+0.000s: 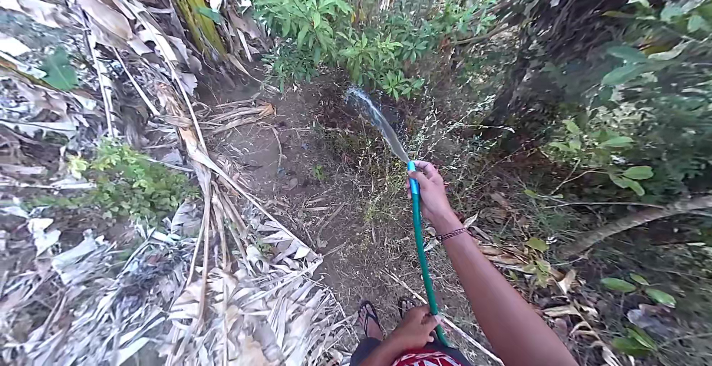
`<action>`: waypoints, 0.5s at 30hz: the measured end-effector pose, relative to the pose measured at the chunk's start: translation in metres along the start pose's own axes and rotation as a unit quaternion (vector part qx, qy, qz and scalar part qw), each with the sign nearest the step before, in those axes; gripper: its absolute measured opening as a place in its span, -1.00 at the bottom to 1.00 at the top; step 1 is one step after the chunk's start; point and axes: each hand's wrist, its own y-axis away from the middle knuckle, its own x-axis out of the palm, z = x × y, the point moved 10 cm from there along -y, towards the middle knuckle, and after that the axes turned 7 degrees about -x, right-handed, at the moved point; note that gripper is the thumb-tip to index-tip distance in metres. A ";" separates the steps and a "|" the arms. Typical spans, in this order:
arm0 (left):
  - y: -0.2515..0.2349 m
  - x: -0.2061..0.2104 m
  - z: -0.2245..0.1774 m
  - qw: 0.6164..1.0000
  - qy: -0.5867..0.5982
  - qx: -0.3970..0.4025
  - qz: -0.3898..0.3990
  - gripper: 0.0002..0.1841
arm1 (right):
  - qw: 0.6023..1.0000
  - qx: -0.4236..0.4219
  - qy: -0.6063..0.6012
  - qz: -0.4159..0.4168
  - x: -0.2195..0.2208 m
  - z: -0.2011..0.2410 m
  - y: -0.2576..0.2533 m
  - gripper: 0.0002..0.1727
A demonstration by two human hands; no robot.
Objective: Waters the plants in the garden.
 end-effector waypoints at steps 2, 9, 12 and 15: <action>0.003 -0.007 0.003 1.000 -0.006 -0.003 -0.004 -0.52 | 1.000 -0.004 -0.003 0.001 0.007 -0.001 -0.001 -0.69; 0.021 -0.034 0.007 1.000 0.004 0.013 -0.018 -0.54 | 1.000 -0.007 -0.007 0.004 0.038 -0.008 -0.001 -0.72; 0.033 -0.045 0.001 0.999 0.009 0.022 -0.037 -0.56 | 1.000 0.002 -0.024 0.002 0.050 -0.012 -0.004 -0.72; 0.039 -0.059 0.000 0.998 0.017 0.022 -0.061 -0.56 | 0.999 0.004 -0.043 0.005 0.062 -0.012 -0.006 -0.73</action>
